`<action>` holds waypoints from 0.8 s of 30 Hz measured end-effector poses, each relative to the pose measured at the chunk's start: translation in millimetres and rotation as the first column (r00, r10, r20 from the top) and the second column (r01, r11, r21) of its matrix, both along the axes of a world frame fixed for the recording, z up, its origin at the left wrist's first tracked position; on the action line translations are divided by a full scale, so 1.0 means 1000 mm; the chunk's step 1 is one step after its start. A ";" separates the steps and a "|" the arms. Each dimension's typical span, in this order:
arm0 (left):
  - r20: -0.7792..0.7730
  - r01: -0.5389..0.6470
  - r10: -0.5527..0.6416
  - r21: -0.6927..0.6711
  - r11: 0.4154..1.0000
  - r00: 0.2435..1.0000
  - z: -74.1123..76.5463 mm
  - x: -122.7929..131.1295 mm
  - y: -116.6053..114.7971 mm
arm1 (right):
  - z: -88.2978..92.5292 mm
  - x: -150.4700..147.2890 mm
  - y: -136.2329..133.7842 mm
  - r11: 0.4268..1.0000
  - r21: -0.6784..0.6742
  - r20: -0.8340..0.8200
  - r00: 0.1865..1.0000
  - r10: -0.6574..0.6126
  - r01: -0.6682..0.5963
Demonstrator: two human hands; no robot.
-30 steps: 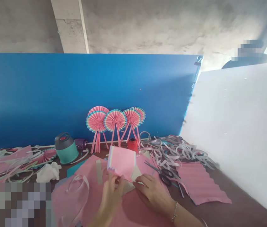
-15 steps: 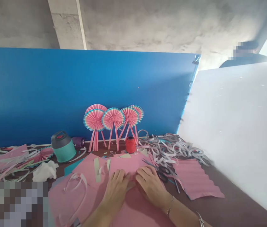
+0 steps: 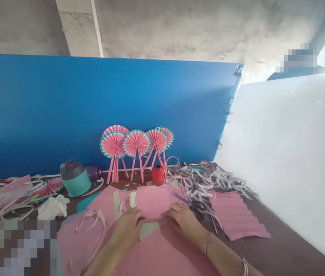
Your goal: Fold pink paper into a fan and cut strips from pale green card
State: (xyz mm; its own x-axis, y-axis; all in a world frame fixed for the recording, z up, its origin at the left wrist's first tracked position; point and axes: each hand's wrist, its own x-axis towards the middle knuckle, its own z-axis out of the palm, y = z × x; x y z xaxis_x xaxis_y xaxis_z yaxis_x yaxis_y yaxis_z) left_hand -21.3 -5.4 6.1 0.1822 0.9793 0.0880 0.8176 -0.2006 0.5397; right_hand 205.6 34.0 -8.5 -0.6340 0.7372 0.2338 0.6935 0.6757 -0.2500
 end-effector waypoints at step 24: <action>0.039 -0.049 0.051 -0.058 0.997 0.998 -0.002 -0.009 0.007 | 0.004 0.005 -0.002 0.996 -0.083 -0.246 0.969 -0.007 -0.014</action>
